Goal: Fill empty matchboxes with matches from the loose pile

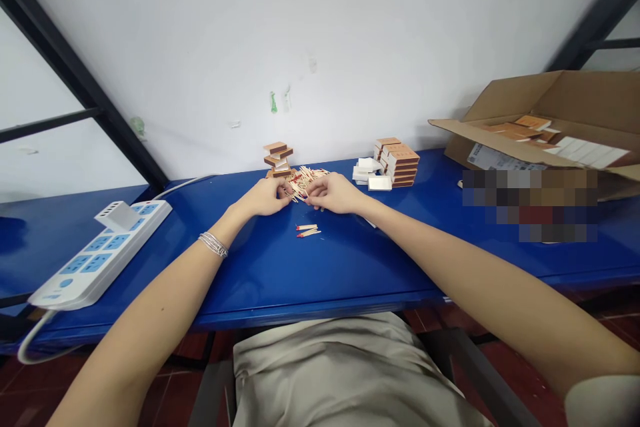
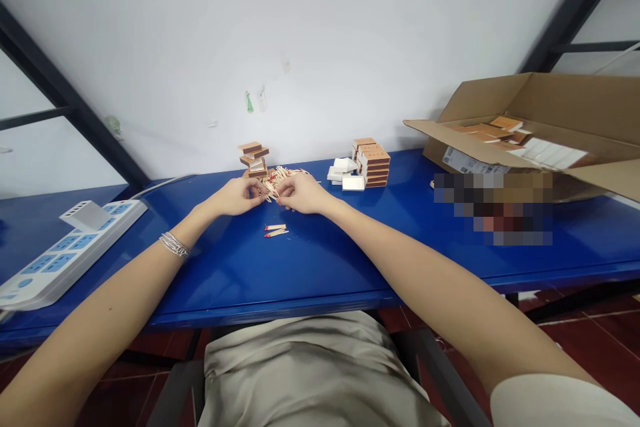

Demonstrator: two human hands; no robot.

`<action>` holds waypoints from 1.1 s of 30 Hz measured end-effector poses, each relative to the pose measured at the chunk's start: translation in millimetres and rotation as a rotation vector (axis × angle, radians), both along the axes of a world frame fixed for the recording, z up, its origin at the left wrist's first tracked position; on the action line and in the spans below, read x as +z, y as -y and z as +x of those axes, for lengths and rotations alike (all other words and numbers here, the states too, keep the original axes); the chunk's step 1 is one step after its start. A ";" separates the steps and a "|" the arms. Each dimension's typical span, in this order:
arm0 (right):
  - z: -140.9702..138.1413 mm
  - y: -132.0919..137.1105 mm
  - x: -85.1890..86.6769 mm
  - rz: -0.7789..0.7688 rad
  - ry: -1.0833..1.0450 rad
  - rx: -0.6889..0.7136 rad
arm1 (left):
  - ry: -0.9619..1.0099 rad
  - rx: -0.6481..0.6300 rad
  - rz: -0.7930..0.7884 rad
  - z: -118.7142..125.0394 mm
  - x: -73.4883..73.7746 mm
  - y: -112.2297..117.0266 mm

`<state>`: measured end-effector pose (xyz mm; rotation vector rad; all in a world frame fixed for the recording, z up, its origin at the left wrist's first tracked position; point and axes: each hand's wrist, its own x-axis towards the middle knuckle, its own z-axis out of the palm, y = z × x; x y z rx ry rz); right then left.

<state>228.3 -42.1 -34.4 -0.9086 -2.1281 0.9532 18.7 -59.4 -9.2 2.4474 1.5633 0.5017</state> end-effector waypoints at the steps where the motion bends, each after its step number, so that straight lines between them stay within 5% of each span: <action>1: 0.3 0.9 0.7 0.042 0.041 0.017 | -0.005 -0.002 0.001 -0.2 -0.2 -0.1; 10: 4.2 20.5 18.6 0.058 0.323 0.268 | -0.022 -0.069 0.076 1.1 -6.3 -3.4; 16: 5.5 22.8 21.6 0.088 0.332 0.282 | -0.043 -0.073 0.124 -0.7 -7.5 -6.3; 24: 1.6 9.4 7.5 0.293 0.181 -0.117 | 0.060 -0.171 0.112 9.1 -1.3 3.4; 33: 2.1 7.1 8.1 0.232 0.242 -0.169 | 0.129 -0.241 0.087 20.8 -3.7 12.2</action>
